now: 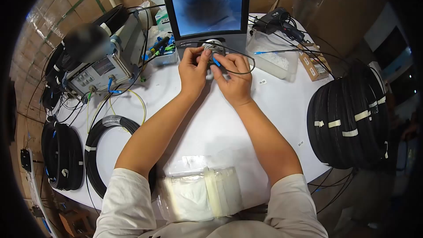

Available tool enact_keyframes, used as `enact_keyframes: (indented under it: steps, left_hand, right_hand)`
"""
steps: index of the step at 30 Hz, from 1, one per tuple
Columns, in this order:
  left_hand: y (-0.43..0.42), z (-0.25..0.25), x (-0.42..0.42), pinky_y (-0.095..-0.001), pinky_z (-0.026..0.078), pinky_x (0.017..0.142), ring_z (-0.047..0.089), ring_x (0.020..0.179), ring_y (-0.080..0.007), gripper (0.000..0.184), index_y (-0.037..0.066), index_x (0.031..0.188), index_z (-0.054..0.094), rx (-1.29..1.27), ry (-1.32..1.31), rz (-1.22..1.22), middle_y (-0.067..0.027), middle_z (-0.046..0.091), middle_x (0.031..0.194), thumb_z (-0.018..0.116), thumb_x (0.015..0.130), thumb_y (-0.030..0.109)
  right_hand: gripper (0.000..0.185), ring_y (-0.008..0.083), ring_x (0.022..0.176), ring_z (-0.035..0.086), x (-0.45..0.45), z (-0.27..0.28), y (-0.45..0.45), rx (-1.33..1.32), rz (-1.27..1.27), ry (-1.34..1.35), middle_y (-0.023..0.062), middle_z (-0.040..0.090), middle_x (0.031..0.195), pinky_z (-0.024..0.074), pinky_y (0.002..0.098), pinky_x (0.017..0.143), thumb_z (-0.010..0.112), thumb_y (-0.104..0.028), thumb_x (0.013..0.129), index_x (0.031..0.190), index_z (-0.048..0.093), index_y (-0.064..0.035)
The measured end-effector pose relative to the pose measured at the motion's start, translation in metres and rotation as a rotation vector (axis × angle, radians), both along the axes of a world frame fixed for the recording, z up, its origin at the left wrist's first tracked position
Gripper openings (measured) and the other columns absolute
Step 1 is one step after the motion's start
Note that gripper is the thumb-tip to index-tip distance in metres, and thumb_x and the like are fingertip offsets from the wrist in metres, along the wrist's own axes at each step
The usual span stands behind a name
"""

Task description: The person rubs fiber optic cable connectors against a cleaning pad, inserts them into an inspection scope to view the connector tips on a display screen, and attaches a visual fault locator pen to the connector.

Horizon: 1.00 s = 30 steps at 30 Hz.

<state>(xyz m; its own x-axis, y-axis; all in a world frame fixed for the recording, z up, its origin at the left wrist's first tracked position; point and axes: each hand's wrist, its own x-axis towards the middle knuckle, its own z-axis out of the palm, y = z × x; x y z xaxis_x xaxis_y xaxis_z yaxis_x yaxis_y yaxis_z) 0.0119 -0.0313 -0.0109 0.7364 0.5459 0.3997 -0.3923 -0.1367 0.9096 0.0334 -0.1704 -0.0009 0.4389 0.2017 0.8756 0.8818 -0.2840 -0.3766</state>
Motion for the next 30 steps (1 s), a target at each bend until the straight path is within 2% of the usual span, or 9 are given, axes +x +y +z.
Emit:
enact_keyframes:
  steps: [3, 8, 13, 17, 19, 21, 23, 24, 30]
  left_hand:
    - [0.000, 0.001, -0.001, -0.0245, 0.044, 0.063, 0.050, 0.071, -0.0075, 0.035, 0.002, 0.107, 0.068, -0.020, 0.000, -0.016, 0.0017, 0.058, 0.076, 0.080, 0.096, 0.033]
    - [0.001, 0.000, 0.000, -0.0277, 0.047, 0.065, 0.055, 0.071, -0.0103, 0.038, 0.002, 0.108, 0.066, 0.077, -0.054, 0.041, -0.0019, 0.062, 0.076, 0.079, 0.096, 0.035]
    - [0.006, -0.002, 0.003, -0.0321, 0.051, 0.068, 0.058, 0.071, -0.0151, 0.032, 0.006, 0.120, 0.067, 0.152, -0.058, 0.007, -0.0050, 0.064, 0.082, 0.077, 0.097, 0.025]
    - [0.009, 0.002, 0.003, -0.0360, 0.052, 0.074, 0.062, 0.078, -0.0224, 0.037, 0.011, 0.129, 0.069, 0.303, -0.154, 0.053, -0.0070, 0.066, 0.090, 0.076, 0.096, 0.026]
    - [0.011, 0.006, -0.004, -0.0347, 0.054, 0.080, 0.068, 0.086, -0.0218, 0.034, 0.007, 0.125, 0.070, 0.383, -0.070, 0.065, -0.0114, 0.073, 0.102, 0.072, 0.100, 0.029]
    - [0.012, 0.008, -0.005, -0.0407, 0.052, 0.079, 0.065, 0.087, -0.0280, 0.034, 0.015, 0.127, 0.070, 0.341, -0.087, -0.005, -0.0091, 0.067, 0.095, 0.071, 0.098, 0.034]
    - [0.019, 0.019, -0.010, -0.0423, 0.053, 0.094, 0.069, 0.111, -0.0385, 0.042, 0.007, 0.134, 0.065, 0.426, 0.017, -0.023, -0.0221, 0.071, 0.120, 0.061, 0.105, 0.036]
    - [0.018, 0.015, -0.007, -0.0432, 0.054, 0.092, 0.068, 0.108, -0.0398, 0.037, 0.005, 0.124, 0.068, 0.411, -0.036, 0.004, -0.0213, 0.071, 0.115, 0.062, 0.103, 0.035]
    - [0.018, 0.004, 0.001, -0.0441, 0.053, 0.092, 0.068, 0.108, -0.0398, 0.037, 0.005, 0.125, 0.068, 0.391, -0.123, 0.012, -0.0206, 0.071, 0.115, 0.063, 0.103, 0.035]
  right_hand:
    - [0.028, 0.0272, 0.094, 0.064, -0.006, 0.008, -0.001, 0.037, 0.020, -0.022, 0.0081, 0.070, 0.102, 0.0524, 0.0375, 0.083, 0.081, -0.008, 0.086, 0.114, 0.078, -0.0096]
    - [0.011, 0.0302, 0.091, 0.068, -0.042, 0.026, -0.001, 0.099, 0.197, 0.035, 0.0135, 0.072, 0.100, 0.0549, 0.0381, 0.082, 0.070, -0.002, 0.090, 0.100, 0.071, 0.0016]
    - [0.011, 0.0313, 0.080, 0.068, -0.105, 0.028, -0.012, 0.000, 0.516, 0.153, 0.0141, 0.071, 0.094, 0.0553, 0.0395, 0.073, 0.066, -0.002, 0.085, 0.096, 0.067, -0.0002]
    - [0.021, 0.0294, 0.083, 0.070, -0.177, 0.021, -0.031, -0.157, 0.800, 0.357, 0.0125, 0.073, 0.096, 0.0571, 0.0389, 0.075, 0.070, 0.003, 0.082, 0.102, 0.066, -0.0038]
    - [0.023, 0.0281, 0.087, 0.071, -0.189, 0.025, -0.042, -0.171, 0.911, 0.564, 0.0104, 0.074, 0.099, 0.0577, 0.0390, 0.077, 0.073, 0.004, 0.084, 0.104, 0.067, -0.0028]
    - [0.018, 0.0275, 0.088, 0.071, -0.199, 0.024, -0.054, -0.170, 0.929, 0.657, 0.0101, 0.074, 0.098, 0.0567, 0.0391, 0.077, 0.073, 0.003, 0.085, 0.102, 0.070, -0.0025]
    - [0.016, 0.0275, 0.087, 0.070, -0.207, 0.021, -0.066, -0.179, 0.956, 0.698, 0.0093, 0.074, 0.096, 0.0559, 0.0391, 0.077, 0.075, 0.001, 0.085, 0.100, 0.071, -0.0027]
    - [0.015, 0.0275, 0.086, 0.070, -0.212, 0.020, -0.070, -0.183, 0.967, 0.712, 0.0089, 0.073, 0.095, 0.0554, 0.0391, 0.076, 0.075, 0.000, 0.085, 0.099, 0.071, -0.0028]
    - [0.017, 0.0298, 0.087, 0.067, -0.232, 0.019, -0.069, -0.418, 0.828, 0.561, 0.0072, 0.070, 0.093, 0.0538, 0.0388, 0.079, 0.081, -0.006, 0.080, 0.094, 0.070, -0.0061]
